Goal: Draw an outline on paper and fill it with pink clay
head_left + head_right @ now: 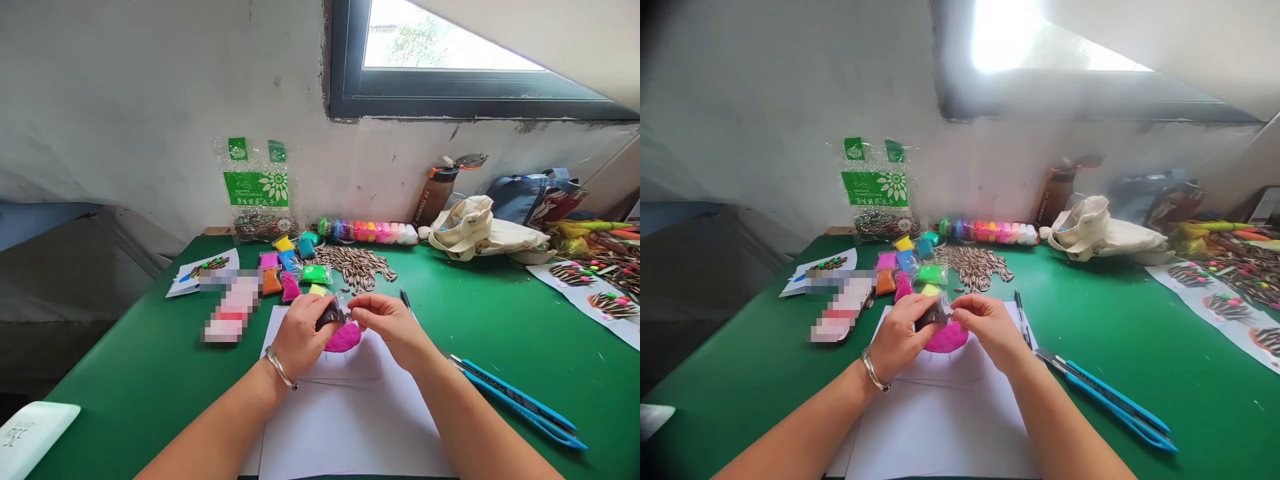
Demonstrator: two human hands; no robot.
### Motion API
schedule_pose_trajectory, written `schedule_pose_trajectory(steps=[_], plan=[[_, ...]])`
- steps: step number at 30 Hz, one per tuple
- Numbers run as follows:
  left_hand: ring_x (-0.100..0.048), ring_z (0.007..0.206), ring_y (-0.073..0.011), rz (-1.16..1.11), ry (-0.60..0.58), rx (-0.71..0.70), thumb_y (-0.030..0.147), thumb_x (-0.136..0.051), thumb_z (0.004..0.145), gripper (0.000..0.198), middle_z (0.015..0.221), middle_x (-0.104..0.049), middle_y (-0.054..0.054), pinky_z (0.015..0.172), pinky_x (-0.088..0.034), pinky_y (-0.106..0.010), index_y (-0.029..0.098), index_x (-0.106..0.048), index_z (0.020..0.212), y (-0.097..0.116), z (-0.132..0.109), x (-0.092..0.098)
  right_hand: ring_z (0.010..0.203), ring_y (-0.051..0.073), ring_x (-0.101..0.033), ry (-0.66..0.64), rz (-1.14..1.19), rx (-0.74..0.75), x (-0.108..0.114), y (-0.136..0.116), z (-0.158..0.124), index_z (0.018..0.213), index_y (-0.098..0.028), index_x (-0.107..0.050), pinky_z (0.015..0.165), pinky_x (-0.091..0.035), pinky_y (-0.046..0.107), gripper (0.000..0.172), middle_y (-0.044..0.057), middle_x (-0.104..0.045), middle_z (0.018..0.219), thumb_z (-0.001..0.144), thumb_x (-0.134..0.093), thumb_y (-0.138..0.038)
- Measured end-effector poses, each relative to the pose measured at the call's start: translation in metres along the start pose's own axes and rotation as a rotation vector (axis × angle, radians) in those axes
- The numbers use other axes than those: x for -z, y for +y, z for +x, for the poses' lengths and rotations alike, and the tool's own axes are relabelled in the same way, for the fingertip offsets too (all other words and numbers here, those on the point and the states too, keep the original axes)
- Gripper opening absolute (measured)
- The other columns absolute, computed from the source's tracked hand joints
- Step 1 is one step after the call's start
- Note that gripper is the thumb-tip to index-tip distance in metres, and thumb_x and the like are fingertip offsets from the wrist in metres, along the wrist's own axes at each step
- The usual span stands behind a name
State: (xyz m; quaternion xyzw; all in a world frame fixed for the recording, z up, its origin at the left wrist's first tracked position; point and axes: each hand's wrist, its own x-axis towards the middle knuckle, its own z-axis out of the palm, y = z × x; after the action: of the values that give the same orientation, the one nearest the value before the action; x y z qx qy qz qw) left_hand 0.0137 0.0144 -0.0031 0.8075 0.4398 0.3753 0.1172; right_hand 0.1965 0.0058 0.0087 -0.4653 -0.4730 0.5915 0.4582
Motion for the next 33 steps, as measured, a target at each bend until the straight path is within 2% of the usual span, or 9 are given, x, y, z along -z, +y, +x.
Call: schedule_pose_trajectory(steps=[6, 11, 17, 21, 23, 29, 33], plan=[[-0.059, 0.092, -0.0222, -0.024, -0.023, -0.018, 0.022, -0.065, 0.078, 0.031, 0.097, -0.065, -0.007, 0.082, -0.05, -0.037, 0.019, -0.063, 0.108, 0.002, 0.0, -0.001, 0.063, 0.012, -0.044, 0.035, -0.118, 0.114, -0.002, 0.006, 0.002, 0.075, -0.016, -0.067, 0.059, -0.036, 0.025, 0.022, 0.0, -0.054, 0.065, 0.073, -0.066, -0.038], [-0.059, 0.09, -0.0212, -0.083, -0.056, 0.01, 0.018, -0.065, 0.076, 0.031, 0.096, -0.065, -0.007, 0.081, -0.051, -0.036, 0.02, -0.064, 0.108, 0.005, 0.0, 0.0, 0.062, 0.012, -0.042, 0.087, -0.144, 0.128, -0.005, 0.008, 0.003, 0.068, -0.016, -0.066, 0.057, -0.034, 0.025, 0.025, -0.001, -0.051, 0.061, 0.073, -0.065, -0.04], [-0.059, 0.089, -0.0203, -0.128, -0.07, 0.034, 0.017, -0.066, 0.076, 0.031, 0.095, -0.066, -0.007, 0.081, -0.051, -0.035, 0.018, -0.064, 0.106, 0.007, 0.001, 0.002, 0.059, 0.011, -0.039, 0.03, -0.156, 0.126, -0.005, 0.003, 0.001, 0.056, -0.016, -0.059, 0.056, -0.031, 0.025, 0.033, -0.002, -0.046, 0.056, 0.079, -0.058, -0.039], [-0.059, 0.089, -0.0204, -0.121, -0.067, 0.026, 0.017, -0.065, 0.076, 0.031, 0.095, -0.066, -0.007, 0.081, -0.051, -0.036, 0.019, -0.064, 0.106, 0.007, 0.002, 0.002, 0.062, 0.012, -0.043, -0.05, -0.071, 0.074, -0.001, -0.001, -0.001, 0.072, -0.016, -0.068, 0.059, -0.034, 0.026, 0.018, 0.0, -0.054, 0.063, 0.075, -0.062, -0.033], [-0.059, 0.089, -0.0207, -0.124, -0.062, 0.018, 0.018, -0.065, 0.076, 0.03, 0.095, -0.067, -0.007, 0.081, -0.051, -0.037, 0.02, -0.064, 0.106, 0.007, 0.002, 0.002, 0.063, 0.012, -0.044, -0.067, -0.062, 0.044, 0.001, -0.002, -0.001, 0.078, -0.017, -0.07, 0.059, -0.035, 0.026, 0.017, 0.0, -0.057, 0.066, 0.072, -0.065, -0.032], [-0.059, 0.089, -0.0211, -0.162, -0.109, 0.025, 0.02, -0.067, 0.076, 0.033, 0.096, -0.066, -0.007, 0.08, -0.051, -0.036, 0.02, -0.063, 0.109, 0.009, 0.001, 0.004, 0.064, 0.012, -0.047, -0.113, -0.135, 0.073, 0.004, -0.001, -0.001, 0.075, -0.016, -0.067, 0.058, -0.036, 0.025, 0.017, 0.0, -0.057, 0.068, 0.072, -0.066, -0.033], [-0.059, 0.094, -0.0215, -0.196, -0.146, 0.045, 0.035, -0.071, 0.075, 0.045, 0.101, -0.065, -0.008, 0.084, -0.051, -0.036, 0.02, -0.06, 0.116, 0.01, 0.001, 0.006, 0.062, 0.011, -0.045, -0.11, -0.171, 0.111, 0.0, 0.0, -0.001, 0.07, -0.016, -0.063, 0.057, -0.035, 0.024, 0.016, -0.002, -0.054, 0.065, 0.075, -0.064, -0.031]])
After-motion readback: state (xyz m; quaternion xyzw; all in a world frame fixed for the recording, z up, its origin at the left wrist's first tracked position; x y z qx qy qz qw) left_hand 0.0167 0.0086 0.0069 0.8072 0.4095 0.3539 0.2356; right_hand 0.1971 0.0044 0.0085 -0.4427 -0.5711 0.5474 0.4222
